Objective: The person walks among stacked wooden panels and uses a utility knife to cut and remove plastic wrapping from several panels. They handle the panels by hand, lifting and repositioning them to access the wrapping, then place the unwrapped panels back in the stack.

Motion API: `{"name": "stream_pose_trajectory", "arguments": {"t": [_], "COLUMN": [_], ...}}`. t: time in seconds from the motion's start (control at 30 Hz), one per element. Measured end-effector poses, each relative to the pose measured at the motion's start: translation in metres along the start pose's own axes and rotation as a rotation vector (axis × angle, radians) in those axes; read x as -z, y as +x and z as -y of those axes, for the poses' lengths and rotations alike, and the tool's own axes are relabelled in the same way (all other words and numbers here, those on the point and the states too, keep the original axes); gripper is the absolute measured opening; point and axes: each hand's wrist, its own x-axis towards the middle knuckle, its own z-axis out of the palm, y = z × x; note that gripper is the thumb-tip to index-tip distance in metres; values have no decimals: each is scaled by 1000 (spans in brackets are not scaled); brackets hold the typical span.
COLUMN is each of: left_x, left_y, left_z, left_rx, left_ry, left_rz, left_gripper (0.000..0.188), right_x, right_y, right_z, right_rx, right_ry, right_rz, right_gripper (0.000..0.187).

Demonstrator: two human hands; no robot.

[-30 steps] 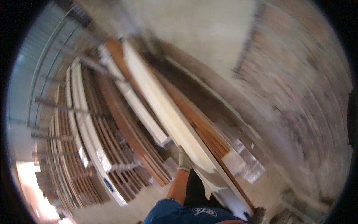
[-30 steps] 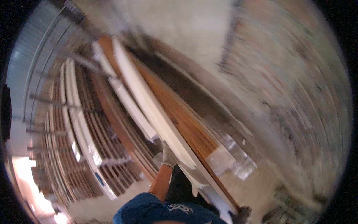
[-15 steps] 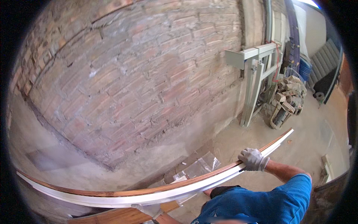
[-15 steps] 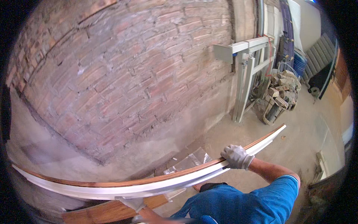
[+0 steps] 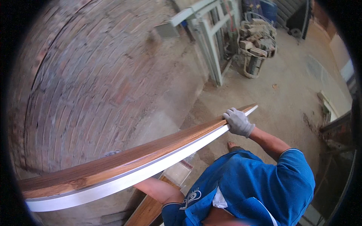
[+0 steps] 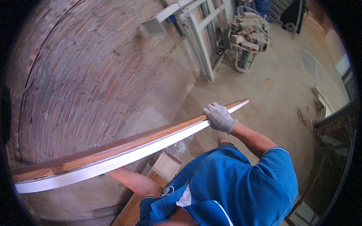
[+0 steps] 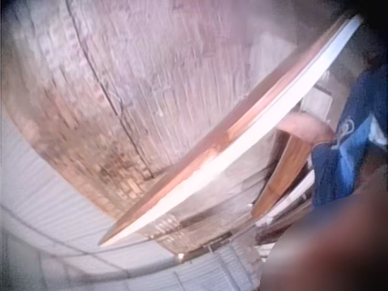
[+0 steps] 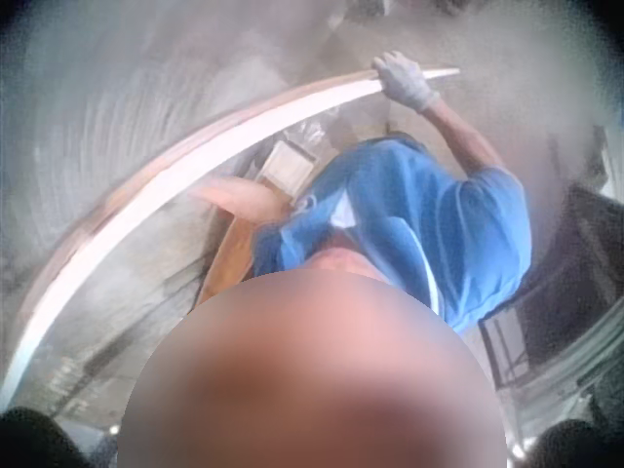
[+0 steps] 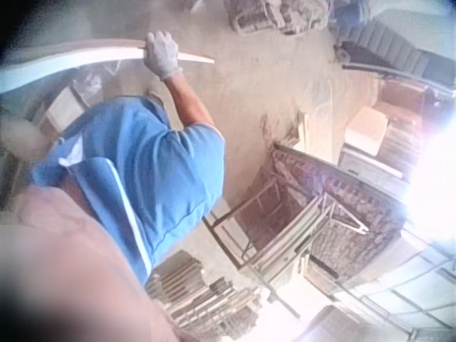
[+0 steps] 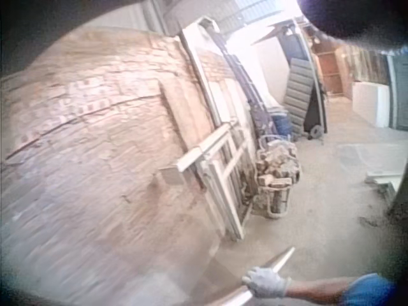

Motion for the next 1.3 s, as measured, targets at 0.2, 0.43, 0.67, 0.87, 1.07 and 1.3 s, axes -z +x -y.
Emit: {"name": "stream_pose_trajectory", "arguments": {"t": [0.2, 0.43, 0.67, 0.87, 1.07, 1.3], "left_x": [-151, -265, -348, -407, -411, -375], "left_y": [-47, -94, -122, -130, -140, -144], "left_z": [11, 28, 65, 96, 104, 82], "left_rx": [1, 20, 93, 119, 129, 51], "left_ry": [-80, -145, -202, -255, -242, -101], "left_rz": [216, 344, 483, 598, 613, 481], "left_gripper": [55, 57, 58, 59, 60, 62], "right_x": [-21, -50, -71, 5, 150, 234], "right_y": [6, 16, 35, 87, 279, 326], "right_z": [-72, -139, -180, -246, -273, -215], "right_rx": [-173, -301, -451, -53, 251, 468], "right_ry": [132, 217, 278, 498, 1170, 1466], "right_rz": [-97, -229, -263, 314, -185, -16], "right_gripper": [17, 24, 31, 58, 68, 84]}}
